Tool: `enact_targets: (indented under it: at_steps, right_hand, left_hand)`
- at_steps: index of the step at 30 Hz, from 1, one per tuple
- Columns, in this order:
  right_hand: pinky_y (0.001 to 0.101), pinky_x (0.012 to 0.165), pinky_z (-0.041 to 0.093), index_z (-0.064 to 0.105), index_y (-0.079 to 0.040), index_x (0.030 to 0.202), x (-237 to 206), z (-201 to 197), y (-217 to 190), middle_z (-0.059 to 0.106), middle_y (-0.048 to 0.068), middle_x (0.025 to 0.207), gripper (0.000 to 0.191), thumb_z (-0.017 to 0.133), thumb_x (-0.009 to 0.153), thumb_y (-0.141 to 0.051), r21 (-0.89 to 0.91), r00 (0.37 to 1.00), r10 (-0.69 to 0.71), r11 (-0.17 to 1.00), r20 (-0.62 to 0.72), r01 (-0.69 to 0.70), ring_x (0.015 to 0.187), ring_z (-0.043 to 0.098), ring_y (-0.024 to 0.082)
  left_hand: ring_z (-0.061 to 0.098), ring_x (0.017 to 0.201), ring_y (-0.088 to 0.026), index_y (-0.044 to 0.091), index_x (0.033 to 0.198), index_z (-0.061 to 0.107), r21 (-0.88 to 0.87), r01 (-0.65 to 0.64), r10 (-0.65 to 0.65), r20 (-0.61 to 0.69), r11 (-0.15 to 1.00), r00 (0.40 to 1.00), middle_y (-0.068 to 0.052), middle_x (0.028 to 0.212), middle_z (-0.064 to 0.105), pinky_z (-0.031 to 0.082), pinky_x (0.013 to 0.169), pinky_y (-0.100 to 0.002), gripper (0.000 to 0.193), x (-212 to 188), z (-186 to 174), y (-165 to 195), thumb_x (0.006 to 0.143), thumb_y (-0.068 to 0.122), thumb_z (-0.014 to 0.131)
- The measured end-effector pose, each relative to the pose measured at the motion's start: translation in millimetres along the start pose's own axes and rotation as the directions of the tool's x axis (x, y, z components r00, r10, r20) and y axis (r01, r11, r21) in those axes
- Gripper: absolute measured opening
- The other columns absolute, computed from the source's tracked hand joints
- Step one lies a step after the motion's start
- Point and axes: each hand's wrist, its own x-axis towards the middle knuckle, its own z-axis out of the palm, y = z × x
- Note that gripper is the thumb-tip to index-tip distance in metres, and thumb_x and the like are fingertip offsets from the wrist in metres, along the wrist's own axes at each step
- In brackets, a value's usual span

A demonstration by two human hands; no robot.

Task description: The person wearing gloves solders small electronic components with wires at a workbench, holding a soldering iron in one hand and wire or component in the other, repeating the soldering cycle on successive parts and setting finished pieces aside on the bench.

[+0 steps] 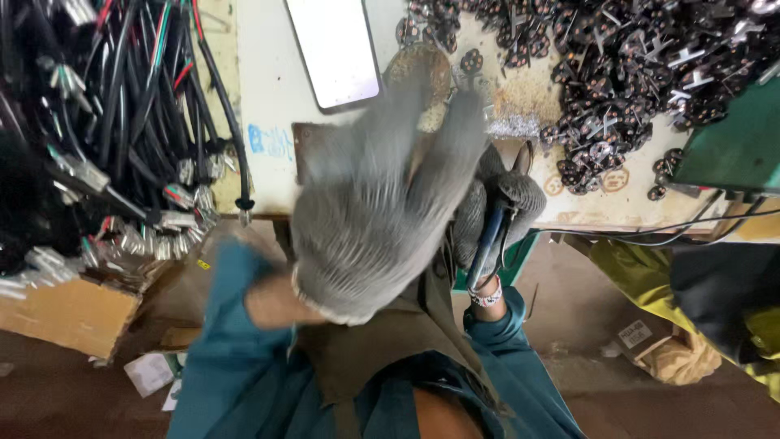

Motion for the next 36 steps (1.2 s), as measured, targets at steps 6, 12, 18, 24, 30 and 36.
enact_targets:
  at_steps: [6, 12, 18, 24, 30, 36]
  right_hand:
    - [0.0311, 0.078, 0.053, 0.046, -0.008, 0.123, 0.9, 2.5, -2.5, 0.051, 0.007, 0.116, 0.036, 0.073, 0.101, 0.002, 0.065, 0.990, 0.134, 0.988, 0.047, -0.137, 0.086, 0.059, 0.017]
    - [0.0333, 0.077, 0.055, 0.046, -0.008, 0.122, -0.2, 8.1, 0.2, 0.052, 0.008, 0.118, 0.035, 0.072, 0.100, 0.001, 0.110, 0.993, 0.113, 0.987, 0.025, -0.115, 0.081, 0.061, 0.016]
    - [0.0362, 0.080, 0.052, 0.056, -0.018, 0.131, 2.9, -2.4, -5.8, 0.057, 0.005, 0.105, 0.031, 0.068, 0.104, -0.011, -0.167, 0.995, -0.011, 0.986, 0.095, 0.027, 0.084, 0.061, 0.019]
    - [0.0339, 0.078, 0.049, 0.060, -0.006, 0.126, -26.1, 0.2, -42.0, 0.058, 0.006, 0.099, 0.019, 0.060, 0.108, -0.010, 0.007, 0.960, 0.065, 0.998, 0.272, -0.069, 0.084, 0.058, 0.016]
    - [0.0316, 0.076, 0.045, 0.065, 0.006, 0.121, -33.7, -0.6, -27.9, 0.060, 0.007, 0.092, 0.023, 0.052, 0.111, -0.009, 0.254, 0.840, 0.543, 0.809, 0.027, -0.531, 0.084, 0.056, 0.013]
    - [0.0337, 0.084, 0.048, 0.063, 0.003, 0.104, -24.4, 3.0, -29.7, 0.062, 0.007, 0.099, 0.017, 0.061, 0.103, -0.013, 0.069, 0.937, 0.266, 0.955, 0.226, -0.288, 0.091, 0.057, 0.014]
  left_hand:
    - [0.058, 0.115, -0.038, -0.002, 0.146, 0.051, 0.738, 0.566, -0.005, -0.607, 0.367, 0.795, -0.020, 0.129, 0.059, 0.052, 0.098, -0.047, 0.044, -38.1, -18.9, -67.0, 0.106, 0.011, 0.065]
    - [0.061, 0.101, -0.038, -0.005, 0.143, 0.050, 0.803, 0.506, 0.006, -0.535, 0.316, 0.845, -0.021, 0.111, 0.061, 0.052, 0.081, -0.048, 0.047, -24.9, -39.5, -85.5, 0.101, 0.010, 0.066]
    - [0.051, 0.082, -0.025, 0.001, 0.125, 0.056, 0.679, 0.446, 0.133, -0.622, 0.584, 0.772, -0.012, 0.096, 0.056, 0.042, 0.067, -0.037, 0.028, -34.7, -35.9, -57.6, 0.107, 0.023, 0.059]
    - [0.040, 0.063, -0.011, 0.008, 0.108, 0.062, -0.837, 0.030, -0.530, -0.317, 0.546, 0.787, -0.002, 0.081, 0.051, 0.032, 0.054, -0.027, 0.030, -50.7, 31.8, -62.9, 0.113, 0.035, 0.052]
    - [0.062, 0.085, -0.022, 0.001, 0.102, 0.070, -0.325, 0.407, -0.328, 0.272, 0.854, 0.905, -0.008, 0.090, 0.068, 0.048, 0.079, -0.034, 0.029, -35.7, 32.6, -70.2, 0.108, 0.024, 0.054]
    - [0.069, 0.087, -0.023, 0.000, 0.111, 0.065, -0.203, 0.174, -0.162, 0.074, 0.964, 0.984, -0.013, 0.098, 0.069, 0.052, 0.078, -0.033, 0.019, -21.3, 27.1, -63.0, 0.097, 0.013, 0.066]
